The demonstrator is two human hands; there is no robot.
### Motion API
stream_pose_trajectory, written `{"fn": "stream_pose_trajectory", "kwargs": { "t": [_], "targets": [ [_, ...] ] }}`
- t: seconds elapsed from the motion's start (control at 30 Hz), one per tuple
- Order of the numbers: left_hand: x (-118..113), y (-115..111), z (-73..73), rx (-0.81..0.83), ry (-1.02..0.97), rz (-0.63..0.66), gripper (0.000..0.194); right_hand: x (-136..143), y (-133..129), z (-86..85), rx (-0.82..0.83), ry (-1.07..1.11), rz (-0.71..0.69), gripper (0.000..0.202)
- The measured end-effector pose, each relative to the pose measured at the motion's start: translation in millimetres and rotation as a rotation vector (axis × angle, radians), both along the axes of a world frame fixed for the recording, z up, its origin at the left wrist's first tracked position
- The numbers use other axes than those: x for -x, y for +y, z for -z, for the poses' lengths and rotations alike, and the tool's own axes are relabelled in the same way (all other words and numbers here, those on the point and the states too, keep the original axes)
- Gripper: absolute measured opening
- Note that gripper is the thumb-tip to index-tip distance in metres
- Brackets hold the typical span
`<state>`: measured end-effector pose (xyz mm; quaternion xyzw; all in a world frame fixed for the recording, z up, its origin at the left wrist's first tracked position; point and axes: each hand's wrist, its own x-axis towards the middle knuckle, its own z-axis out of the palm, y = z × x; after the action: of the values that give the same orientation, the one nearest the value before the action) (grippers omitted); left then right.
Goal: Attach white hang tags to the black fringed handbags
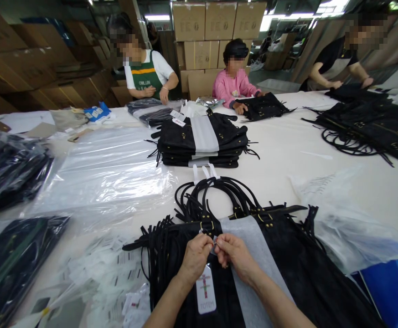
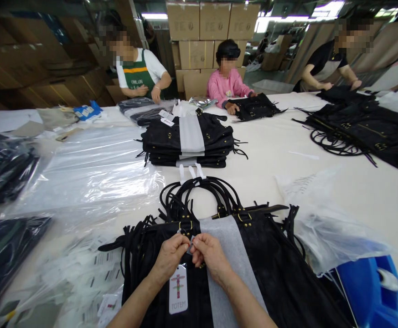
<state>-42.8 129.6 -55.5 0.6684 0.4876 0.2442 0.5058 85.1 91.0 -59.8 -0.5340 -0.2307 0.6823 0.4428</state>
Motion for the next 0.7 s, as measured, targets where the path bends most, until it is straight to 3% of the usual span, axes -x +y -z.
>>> {"fn": "stream_pose_trajectory", "kwargs": {
  "t": [0.7],
  "targets": [
    [-8.4,-3.3,2.9,-0.138,0.125,0.019,0.023,17.6,2.9,4.5,-0.012,-0.259,0.06,0.028]
  ]
}}
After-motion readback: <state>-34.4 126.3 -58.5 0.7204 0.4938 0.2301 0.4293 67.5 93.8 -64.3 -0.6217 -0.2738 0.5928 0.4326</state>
